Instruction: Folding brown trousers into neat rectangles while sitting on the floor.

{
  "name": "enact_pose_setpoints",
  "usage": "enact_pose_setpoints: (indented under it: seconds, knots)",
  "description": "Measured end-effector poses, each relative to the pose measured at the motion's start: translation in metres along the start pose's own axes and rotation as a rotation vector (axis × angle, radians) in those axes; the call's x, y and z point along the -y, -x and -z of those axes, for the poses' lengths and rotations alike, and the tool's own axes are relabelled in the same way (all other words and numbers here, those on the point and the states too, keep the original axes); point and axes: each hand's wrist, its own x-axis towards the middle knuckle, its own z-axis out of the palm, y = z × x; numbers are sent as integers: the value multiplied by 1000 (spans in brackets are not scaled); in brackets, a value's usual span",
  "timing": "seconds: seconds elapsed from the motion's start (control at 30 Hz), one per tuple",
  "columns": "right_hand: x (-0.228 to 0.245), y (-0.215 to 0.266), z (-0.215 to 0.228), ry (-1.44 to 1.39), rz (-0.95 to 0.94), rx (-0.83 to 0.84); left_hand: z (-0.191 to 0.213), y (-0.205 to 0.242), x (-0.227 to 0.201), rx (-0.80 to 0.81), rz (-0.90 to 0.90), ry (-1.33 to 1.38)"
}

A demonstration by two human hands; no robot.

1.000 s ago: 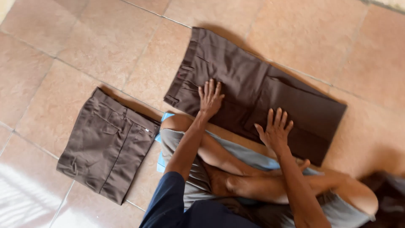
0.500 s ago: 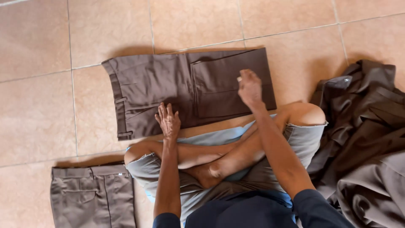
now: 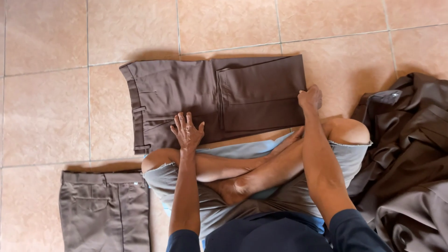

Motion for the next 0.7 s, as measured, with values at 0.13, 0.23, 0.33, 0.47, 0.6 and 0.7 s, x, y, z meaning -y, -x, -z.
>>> enact_pose_setpoints:
  seconds: [0.13, 0.23, 0.33, 0.47, 0.6, 0.7]
  knots:
    - [3, 4, -2, -19, 6, -3, -7, -5, 9, 70, 119, 11]
    - [24, 27, 26, -89, -34, -47, -9, -12, 0, 73, 191, 26]
    - [38, 41, 35, -168, -92, -49, -20, -11, -20, -127, 139, 54]
    - [34, 29, 19, -132, -110, -75, -48, -3, -87, -334, 87, 137]
    - [44, 48, 37, -153, -129, -57, -91, 0, -115, -102, 257, 217]
    - [42, 45, 40, -193, -103, -66, -69, 4, -122, -2, 303, 371]
